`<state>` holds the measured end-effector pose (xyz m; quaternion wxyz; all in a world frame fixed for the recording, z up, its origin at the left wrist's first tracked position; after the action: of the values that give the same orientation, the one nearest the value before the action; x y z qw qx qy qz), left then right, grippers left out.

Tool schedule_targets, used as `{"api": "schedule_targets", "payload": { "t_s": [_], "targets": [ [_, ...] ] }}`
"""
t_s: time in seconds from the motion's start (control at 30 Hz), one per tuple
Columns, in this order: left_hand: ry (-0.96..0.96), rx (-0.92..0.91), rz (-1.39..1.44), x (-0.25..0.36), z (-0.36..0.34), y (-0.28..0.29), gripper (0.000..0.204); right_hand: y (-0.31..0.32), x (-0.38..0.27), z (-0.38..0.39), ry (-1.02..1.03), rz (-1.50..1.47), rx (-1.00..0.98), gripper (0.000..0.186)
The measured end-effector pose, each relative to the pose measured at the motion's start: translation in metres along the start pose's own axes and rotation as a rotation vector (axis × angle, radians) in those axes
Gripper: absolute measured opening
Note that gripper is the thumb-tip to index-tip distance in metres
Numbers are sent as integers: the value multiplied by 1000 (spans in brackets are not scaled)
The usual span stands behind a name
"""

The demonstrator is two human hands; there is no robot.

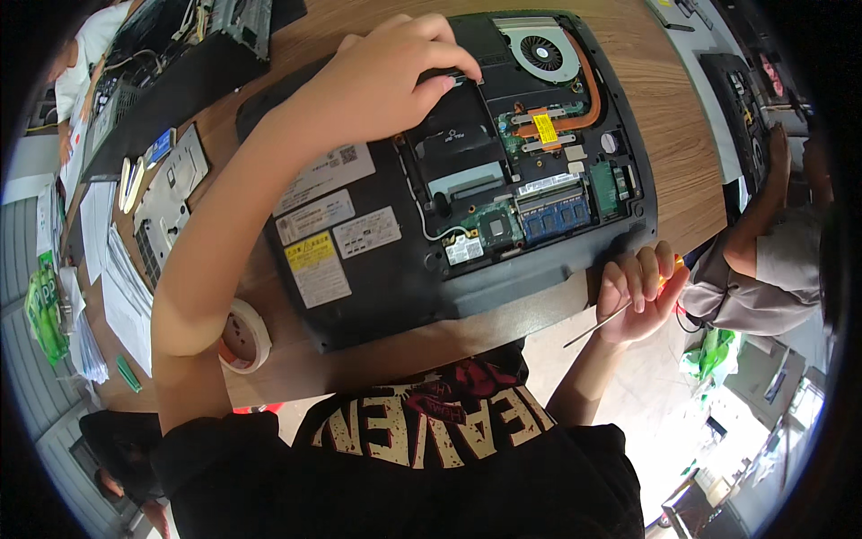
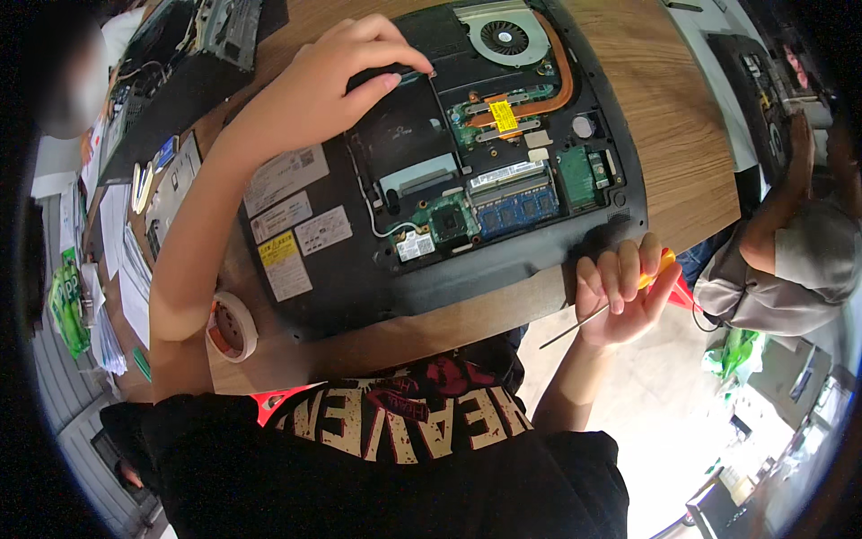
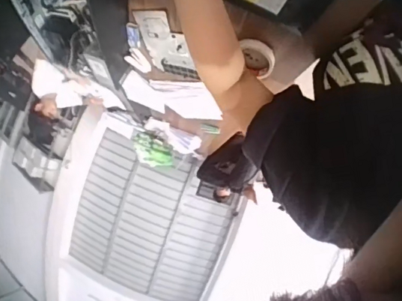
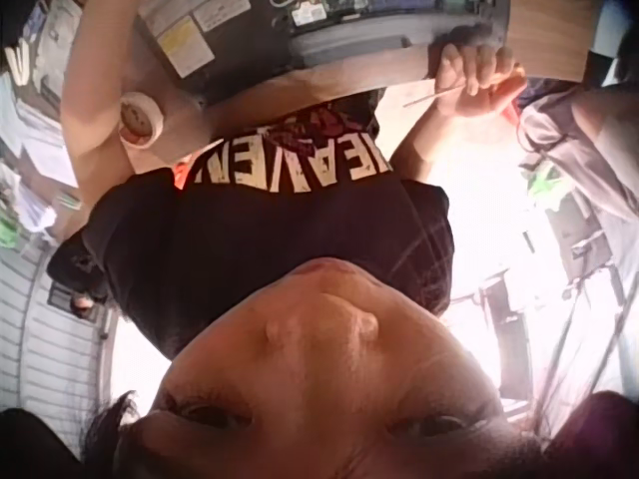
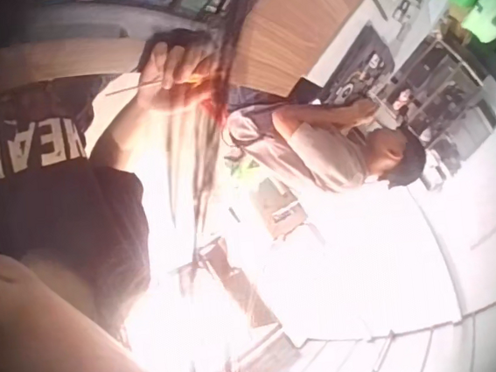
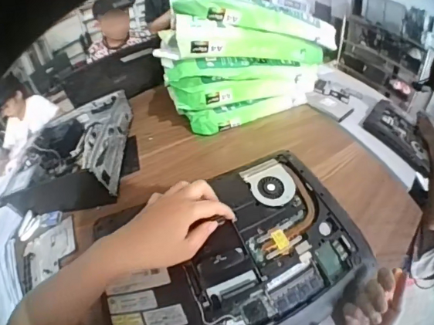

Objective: The person disassembles a laptop by using a screwdriver to remove screws from the internal components, including the cooling fan and various brackets, placing the screws into a roll of tape.

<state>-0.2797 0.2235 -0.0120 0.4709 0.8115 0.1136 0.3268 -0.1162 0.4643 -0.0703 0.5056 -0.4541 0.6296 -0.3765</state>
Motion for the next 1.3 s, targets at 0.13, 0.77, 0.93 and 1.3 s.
{"api": "schedule_targets", "payload": {
  "t_s": [0.13,0.77,0.93,1.3],
  "targets": [
    [201,-228,183,-6,-2,-1,24,-3,-3,1,37,81,24,32],
    [489,50,134,48,213,149,10,-95,88,-23,-142,681,-123,45],
    [810,80,159,42,317,128,8,-85,97,-32,-229,717,-152,45],
    [829,128,-128,57,341,99,15,-76,96,-28,-249,751,-117,44]
  ]
}}
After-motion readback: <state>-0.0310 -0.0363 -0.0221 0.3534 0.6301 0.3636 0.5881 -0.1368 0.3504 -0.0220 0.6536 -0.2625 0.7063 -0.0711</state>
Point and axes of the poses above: each hand's wrist, its own z-axis away from the middle knuckle, its own y-axis out of the back of the hand, x = y × z, the point moved 8 cm from there along -z, towards the middle knuckle, and after that the axes turned 4 degrees about z, right-handed, at the moved point
